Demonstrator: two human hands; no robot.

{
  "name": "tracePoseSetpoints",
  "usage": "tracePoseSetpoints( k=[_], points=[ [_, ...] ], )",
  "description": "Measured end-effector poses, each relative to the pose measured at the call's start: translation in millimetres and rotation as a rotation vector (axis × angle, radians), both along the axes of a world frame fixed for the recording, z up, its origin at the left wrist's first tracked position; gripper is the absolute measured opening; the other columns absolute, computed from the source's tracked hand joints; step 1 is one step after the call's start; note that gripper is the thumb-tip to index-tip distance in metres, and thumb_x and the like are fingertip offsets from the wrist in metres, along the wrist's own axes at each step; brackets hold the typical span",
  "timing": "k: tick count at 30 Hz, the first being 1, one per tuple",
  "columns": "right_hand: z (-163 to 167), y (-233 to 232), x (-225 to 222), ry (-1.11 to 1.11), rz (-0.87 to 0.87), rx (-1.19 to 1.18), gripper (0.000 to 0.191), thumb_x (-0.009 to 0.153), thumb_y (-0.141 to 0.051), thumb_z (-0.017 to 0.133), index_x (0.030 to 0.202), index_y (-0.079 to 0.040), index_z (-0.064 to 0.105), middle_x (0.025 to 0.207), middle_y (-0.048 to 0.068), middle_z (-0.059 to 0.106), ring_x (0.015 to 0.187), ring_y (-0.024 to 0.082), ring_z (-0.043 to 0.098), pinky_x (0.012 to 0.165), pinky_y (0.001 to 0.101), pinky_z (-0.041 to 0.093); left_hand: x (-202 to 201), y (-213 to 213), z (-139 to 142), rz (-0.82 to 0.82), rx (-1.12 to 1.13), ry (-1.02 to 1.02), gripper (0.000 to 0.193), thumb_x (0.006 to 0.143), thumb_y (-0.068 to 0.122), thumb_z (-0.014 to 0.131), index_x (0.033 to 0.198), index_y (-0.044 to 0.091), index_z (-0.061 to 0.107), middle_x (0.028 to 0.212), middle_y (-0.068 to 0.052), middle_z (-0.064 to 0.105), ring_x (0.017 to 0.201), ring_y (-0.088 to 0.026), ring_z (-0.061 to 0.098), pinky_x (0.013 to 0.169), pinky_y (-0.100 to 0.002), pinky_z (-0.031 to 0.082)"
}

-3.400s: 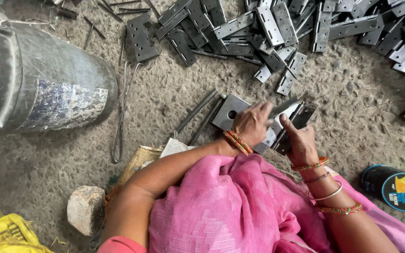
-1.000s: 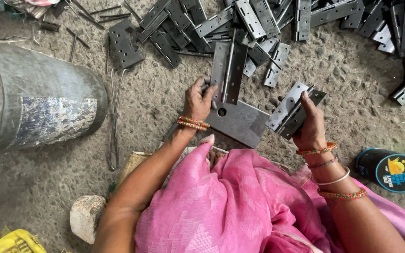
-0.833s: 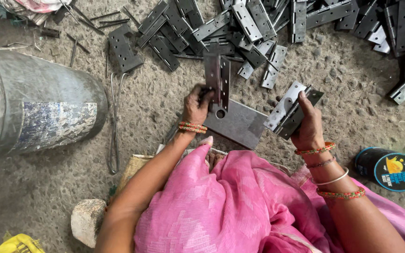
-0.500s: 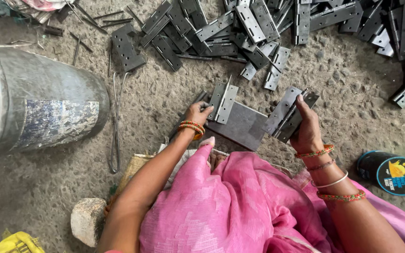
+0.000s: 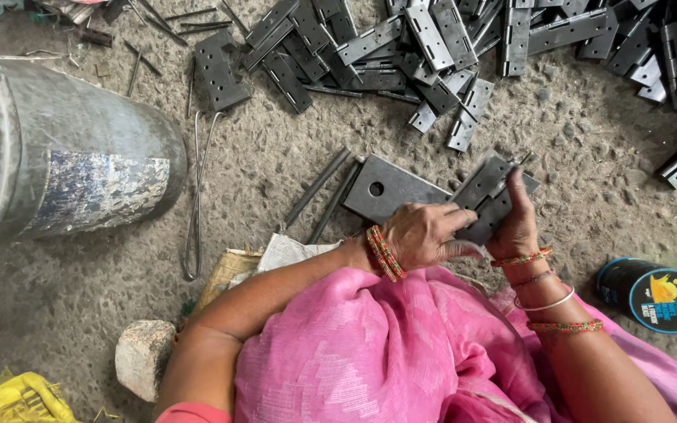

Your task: The person assembles metal hinges by placing them on a metal block, inserting a metal rod, and striking it with a hammer. The assembled hinges are then placed into a bucket.

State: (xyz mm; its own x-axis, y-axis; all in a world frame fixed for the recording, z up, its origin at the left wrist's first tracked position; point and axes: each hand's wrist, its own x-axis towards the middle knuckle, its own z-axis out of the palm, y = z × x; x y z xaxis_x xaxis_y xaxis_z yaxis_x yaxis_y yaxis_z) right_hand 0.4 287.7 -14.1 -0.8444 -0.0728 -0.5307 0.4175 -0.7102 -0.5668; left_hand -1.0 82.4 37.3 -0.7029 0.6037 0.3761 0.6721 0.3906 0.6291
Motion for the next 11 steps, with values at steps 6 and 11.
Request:
tracePoseSetpoints(
  k=[6,11],
  points=[
    [1,7,-7,0.133,-0.028,0.11,0.029,0.097,-0.02,0.068,0.119,-0.003,0.059,0.113,0.013,0.072,0.107,0.028,0.075,0.093,0.0461,0.062,-69,-34,-55,0.294,-0.095,-0.15,0.026,0.098,0.031,0.068,0.098,0.006,0.065,0.09,-0.014,0.073,0.075,-0.031,0.071,0.066,-0.043,0.057],
    [-10,18,-3,0.009,-0.158,0.1,0.029,0.1,-0.021,0.071,0.119,-0.003,0.06,0.114,0.011,0.072,0.104,0.027,0.072,0.092,0.045,0.062,-118,-43,-126,0.406,-0.365,-0.154,0.032,0.091,0.029,0.076,0.102,0.003,0.06,0.1,-0.02,0.068,0.09,-0.039,0.068,0.079,-0.047,0.055]
  ],
)
